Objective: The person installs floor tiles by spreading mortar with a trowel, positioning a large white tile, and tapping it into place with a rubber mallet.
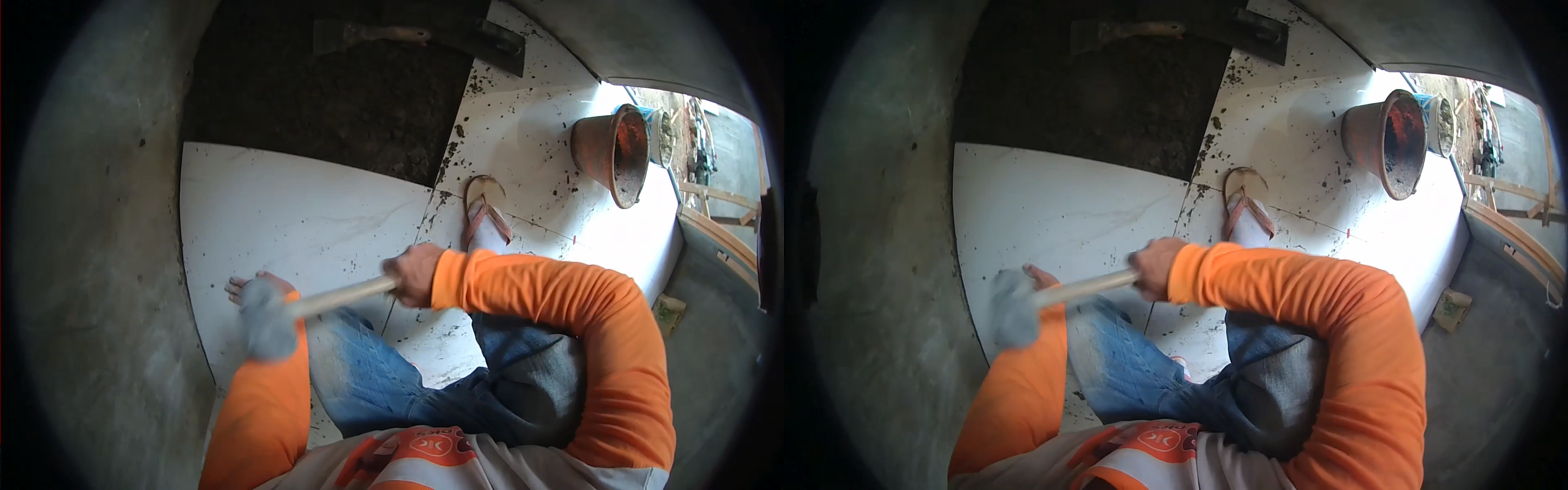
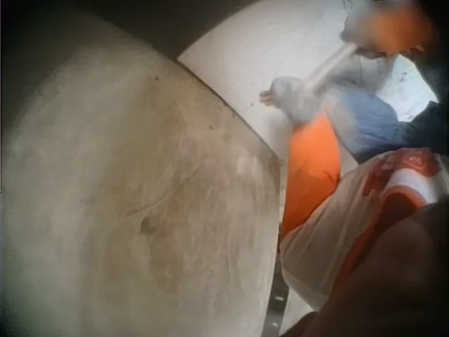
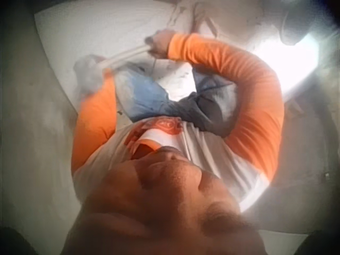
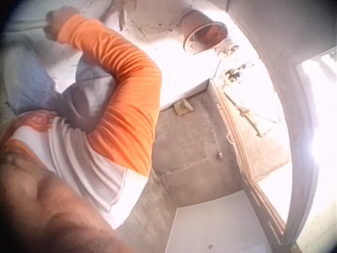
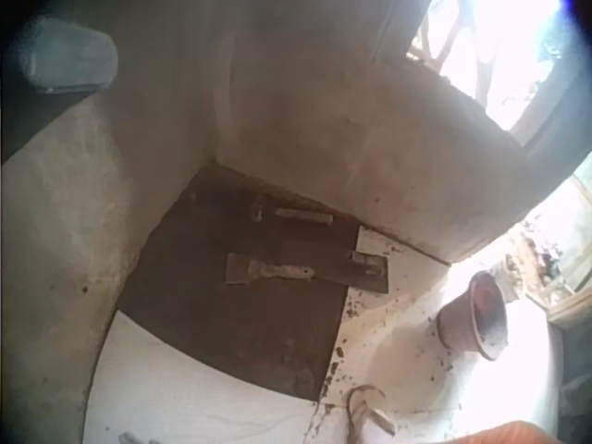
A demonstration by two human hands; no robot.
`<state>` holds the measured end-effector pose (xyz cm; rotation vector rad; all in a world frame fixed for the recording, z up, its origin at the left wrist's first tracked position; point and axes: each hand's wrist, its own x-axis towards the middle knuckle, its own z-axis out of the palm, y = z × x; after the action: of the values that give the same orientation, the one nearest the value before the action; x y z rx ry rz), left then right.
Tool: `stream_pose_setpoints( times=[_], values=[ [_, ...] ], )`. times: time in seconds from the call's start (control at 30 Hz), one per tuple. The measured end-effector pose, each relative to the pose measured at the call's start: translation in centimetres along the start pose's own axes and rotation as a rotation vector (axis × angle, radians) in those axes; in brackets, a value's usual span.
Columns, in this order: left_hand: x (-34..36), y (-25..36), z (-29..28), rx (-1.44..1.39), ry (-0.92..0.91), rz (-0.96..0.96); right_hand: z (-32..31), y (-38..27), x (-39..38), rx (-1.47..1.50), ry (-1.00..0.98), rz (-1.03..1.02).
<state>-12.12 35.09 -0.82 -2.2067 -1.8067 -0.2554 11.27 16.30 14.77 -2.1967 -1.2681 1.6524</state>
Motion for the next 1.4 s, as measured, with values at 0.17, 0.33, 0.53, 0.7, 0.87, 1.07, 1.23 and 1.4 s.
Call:
stream_pose_setpoints(
  times=[0.17,0.33,0.53,0.7,0.87,1.07,1.23,1.4],
  values=[
    [-0.5,1.3,0.2,0.168,-0.211,0.003,2.4,4.7,1.8,-0.086,-0.15,0.361],
    [0.2,0.2,-0.2,0.214,-0.276,0.122,2.2,4.8,2.7,0.101,0.116,-0.274],
    [-0.3,0.3,-3.3,-0.121,-0.331,0.446,3.6,4.8,1.6,0.124,0.091,-0.166],
    [0.4,-2.4,0.0,0.727,-0.514,0.513,4.0,1.9,1.2,0.13,0.068,-0.241],
    [-0.7,-1.7,0.6,0.409,-0.288,0.549,4.0,5.2,2.7,0.016,-0.157,0.308],
    [-1.4,-2.4,-0.9,0.003,-0.34,0.621,3.5,5.3,2.3,0.04,-0.045,-0.007],
    [-1.0,-2.1,-3.2,-0.037,-0.383,0.632,2.9,3.5,1.8,0.152,0.066,-0.209],
    [-0.1,-3.1,-2.3,-0.03,-0.294,0.71,2.8,3.1,1.1,0.029,-0.038,-0.085]
  ],
)
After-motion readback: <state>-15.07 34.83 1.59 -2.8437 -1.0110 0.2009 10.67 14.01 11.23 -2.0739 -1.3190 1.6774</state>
